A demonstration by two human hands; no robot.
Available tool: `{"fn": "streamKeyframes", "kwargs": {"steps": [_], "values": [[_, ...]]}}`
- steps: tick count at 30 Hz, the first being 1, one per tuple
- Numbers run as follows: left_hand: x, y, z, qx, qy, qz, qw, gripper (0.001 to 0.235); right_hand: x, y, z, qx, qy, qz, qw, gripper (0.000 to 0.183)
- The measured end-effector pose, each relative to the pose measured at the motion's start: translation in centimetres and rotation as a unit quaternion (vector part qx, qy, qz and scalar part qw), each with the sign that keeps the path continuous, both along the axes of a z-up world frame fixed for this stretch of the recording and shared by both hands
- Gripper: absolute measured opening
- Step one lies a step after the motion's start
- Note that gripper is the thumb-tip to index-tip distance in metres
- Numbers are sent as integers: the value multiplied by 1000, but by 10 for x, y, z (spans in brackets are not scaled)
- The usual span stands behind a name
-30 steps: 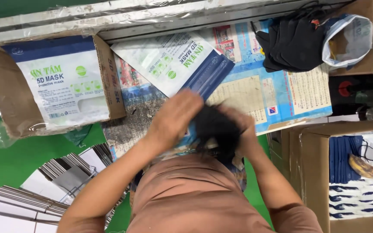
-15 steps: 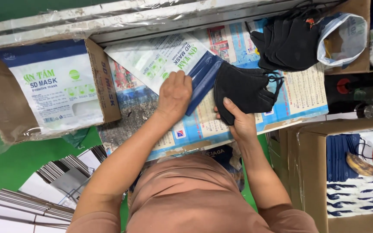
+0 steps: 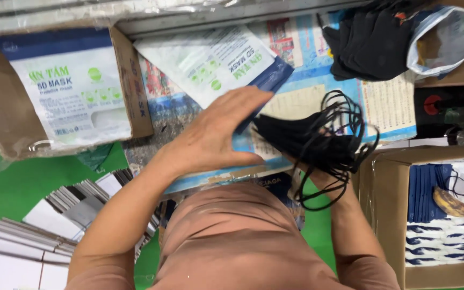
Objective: Packing several black face masks into a plastic shipping bag.
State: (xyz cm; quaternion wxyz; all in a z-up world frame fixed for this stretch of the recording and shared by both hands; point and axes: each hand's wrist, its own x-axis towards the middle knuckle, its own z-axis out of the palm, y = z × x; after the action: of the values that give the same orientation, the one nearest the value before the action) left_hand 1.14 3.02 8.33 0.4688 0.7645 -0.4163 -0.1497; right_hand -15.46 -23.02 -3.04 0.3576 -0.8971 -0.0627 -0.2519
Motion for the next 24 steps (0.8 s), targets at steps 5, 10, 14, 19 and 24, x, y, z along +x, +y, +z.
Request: {"fn": "streamKeyframes", "kwargs": {"steps": [5, 10, 14, 19, 24], "values": [[-23, -6, -81, 88, 25, -98, 991, 54, 28, 28, 54, -30, 191, 63, 979, 73], [-66, -11, -122, -33, -7, -45, 998, 31, 8, 32, 3, 190, 301, 27, 934, 24], [-54, -1, -91, -97, -27, -61, 993, 39, 11, 48, 23, 74, 159, 113, 978, 43], [-76, 10, -105, -23, -116, -100, 988, 29, 15, 42, 21, 148, 314, 85, 934, 55], [-59, 1, -61, 20, -212, -115, 970, 20, 4, 35, 38, 224, 393, 153, 879, 62]]}}
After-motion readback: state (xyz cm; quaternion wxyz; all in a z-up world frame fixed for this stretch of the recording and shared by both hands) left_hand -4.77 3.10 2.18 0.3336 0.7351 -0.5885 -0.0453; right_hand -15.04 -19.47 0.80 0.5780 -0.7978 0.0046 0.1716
